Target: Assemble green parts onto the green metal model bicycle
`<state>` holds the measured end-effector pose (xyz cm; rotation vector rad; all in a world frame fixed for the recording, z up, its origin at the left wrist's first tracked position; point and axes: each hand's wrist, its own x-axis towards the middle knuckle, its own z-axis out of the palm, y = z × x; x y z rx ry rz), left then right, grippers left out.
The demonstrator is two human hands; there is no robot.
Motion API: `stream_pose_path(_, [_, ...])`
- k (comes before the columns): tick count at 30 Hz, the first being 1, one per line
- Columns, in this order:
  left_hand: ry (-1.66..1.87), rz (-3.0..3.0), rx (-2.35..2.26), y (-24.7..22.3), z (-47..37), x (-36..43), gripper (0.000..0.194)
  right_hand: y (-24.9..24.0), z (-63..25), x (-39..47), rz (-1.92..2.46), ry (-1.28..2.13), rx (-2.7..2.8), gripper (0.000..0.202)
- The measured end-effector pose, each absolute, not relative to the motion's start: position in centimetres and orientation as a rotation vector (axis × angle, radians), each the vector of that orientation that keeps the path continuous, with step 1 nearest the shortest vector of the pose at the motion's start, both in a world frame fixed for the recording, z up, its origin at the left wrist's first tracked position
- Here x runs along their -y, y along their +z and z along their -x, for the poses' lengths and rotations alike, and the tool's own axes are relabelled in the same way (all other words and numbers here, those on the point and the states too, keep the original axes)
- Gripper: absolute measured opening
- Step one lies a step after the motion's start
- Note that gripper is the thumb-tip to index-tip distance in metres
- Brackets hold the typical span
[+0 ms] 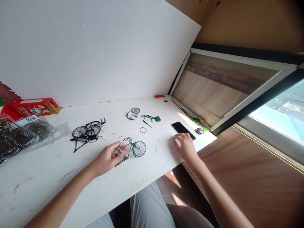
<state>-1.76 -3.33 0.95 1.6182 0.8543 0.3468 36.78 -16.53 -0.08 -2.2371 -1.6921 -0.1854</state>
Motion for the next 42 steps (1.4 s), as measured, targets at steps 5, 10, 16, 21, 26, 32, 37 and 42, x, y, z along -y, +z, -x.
stream_pose_path(5, [0.359, -1.602, -0.832, 0.0, 1.8, 3.2, 0.02, -2.2, -33.1, 15.3, 1.938, -0.053, 1.779, 0.022])
stream_pose_path(10, [0.402, -1.555, -0.828, -0.2, 1.6, 3.1, 0.021, -2.3, -31.6, 15.4, 1.844, 0.007, 1.716, 0.021])
stream_pose_path(16, [0.443, -1.471, -0.761, -0.1, 0.8, 4.1, 0.02, 0.2, -27.0, 16.5, 1.658, 0.557, 1.44, 0.041])
stream_pose_path(21, [0.496, -1.449, -0.749, -0.4, 0.5, 4.5, 0.018, 0.7, -22.6, 15.1, 1.452, 1.064, 1.167, 0.068])
stream_pose_path(26, [0.453, -1.497, -0.694, 0.5, 1.2, 4.1, 0.027, 0.0, -22.1, 13.8, 1.439, 1.168, 0.896, 0.061])
stream_pose_path(32, [0.684, -1.748, -0.908, 1.2, 3.1, 0.4, 0.022, -0.7, -22.8, 13.8, 1.391, 1.079, 0.705, 0.054])
stream_pose_path(37, [0.977, -2.225, -1.569, 0.3, 6.1, -3.4, 0.055, -0.3, -22.4, 13.1, 1.415, 1.067, 0.669, 0.055])
stream_pose_path(42, [0.811, -2.263, -1.733, -1.4, 7.8, -4.8, 0.064, 0.4, -21.6, 12.7, 1.562, 0.984, 0.793, 0.058])
